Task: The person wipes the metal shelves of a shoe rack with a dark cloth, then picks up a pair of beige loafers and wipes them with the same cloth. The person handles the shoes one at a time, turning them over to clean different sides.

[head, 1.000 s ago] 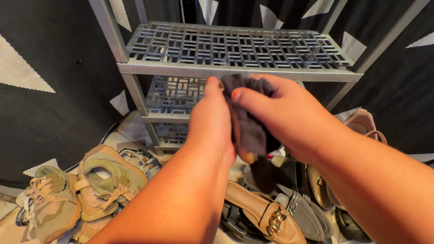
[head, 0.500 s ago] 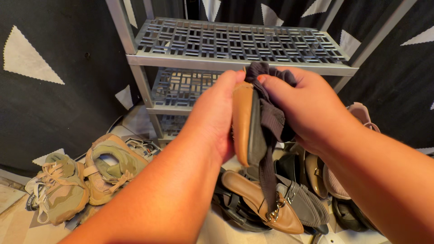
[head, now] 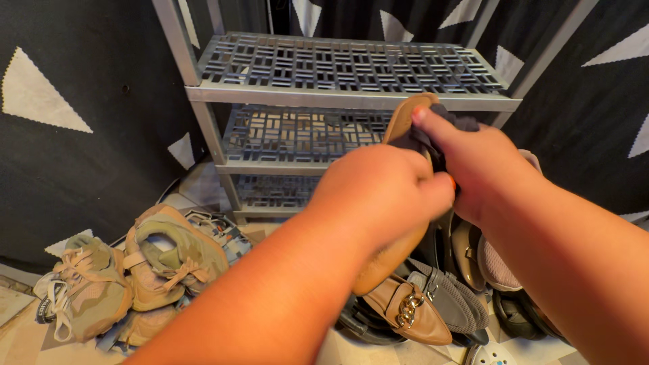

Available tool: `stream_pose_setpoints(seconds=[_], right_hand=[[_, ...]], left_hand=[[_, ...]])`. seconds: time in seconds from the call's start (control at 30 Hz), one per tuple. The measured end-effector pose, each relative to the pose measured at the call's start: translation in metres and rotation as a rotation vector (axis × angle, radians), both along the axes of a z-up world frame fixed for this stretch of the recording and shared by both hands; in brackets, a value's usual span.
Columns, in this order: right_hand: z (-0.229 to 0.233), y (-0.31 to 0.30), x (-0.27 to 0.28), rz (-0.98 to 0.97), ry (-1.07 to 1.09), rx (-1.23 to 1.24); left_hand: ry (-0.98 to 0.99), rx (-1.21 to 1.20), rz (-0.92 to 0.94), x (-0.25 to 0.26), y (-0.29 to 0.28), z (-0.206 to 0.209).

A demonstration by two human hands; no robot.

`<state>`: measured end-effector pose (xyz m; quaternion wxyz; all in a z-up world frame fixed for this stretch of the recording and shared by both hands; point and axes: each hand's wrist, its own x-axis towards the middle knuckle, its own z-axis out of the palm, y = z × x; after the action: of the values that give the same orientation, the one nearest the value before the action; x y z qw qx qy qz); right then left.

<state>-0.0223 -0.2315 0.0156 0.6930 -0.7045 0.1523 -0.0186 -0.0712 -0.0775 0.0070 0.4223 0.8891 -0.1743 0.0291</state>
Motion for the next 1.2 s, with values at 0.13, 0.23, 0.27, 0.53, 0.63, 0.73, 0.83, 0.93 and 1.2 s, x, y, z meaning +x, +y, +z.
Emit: stream_pose_setpoints(seconds=[0.13, 0.23, 0.27, 0.53, 0.63, 0.73, 0.83, 0.93, 1.2], right_hand=[[-0.009, -0.007, 0.006, 0.259, 0.176, 0.185], [-0.017, -0.016, 0.001, 0.237, 0.187, 0.235], [-0.02, -0.017, -0.002, 0.177, 0.195, 0.248], [-0.002, 0.015, -0.028, 0.108, 0.076, -0.025], [0.014, 0.022, -0.03, 0.067, -0.328, -0.095], [0.019, 0.023, -0.032, 0.316, -0.859, -0.563], [0.019, 0.029, -0.038, 0.546, -0.666, -0.55], [0.014, 0.033, -0.051, 0.632, -0.328, -0.432], [0.011, 0.028, -0.053, 0.608, -0.412, -0.492]], left_hand=[[-0.153, 0.158, -0.016, -0.015, -0.002, -0.002], [-0.423, -0.09, 0.217, -0.008, 0.003, 0.004], [-0.568, -0.197, 0.33, -0.004, 0.006, 0.005], [0.684, -0.635, 0.224, 0.011, 0.021, -0.005], [0.663, -0.617, 0.311, 0.009, 0.024, -0.009], [0.639, -0.794, 0.178, 0.011, 0.021, -0.011], [0.643, -1.021, 0.15, 0.015, 0.021, -0.007], [0.759, -1.314, 0.216, 0.018, 0.033, -0.007], [0.879, -1.403, -0.024, 0.016, 0.037, -0.014]])
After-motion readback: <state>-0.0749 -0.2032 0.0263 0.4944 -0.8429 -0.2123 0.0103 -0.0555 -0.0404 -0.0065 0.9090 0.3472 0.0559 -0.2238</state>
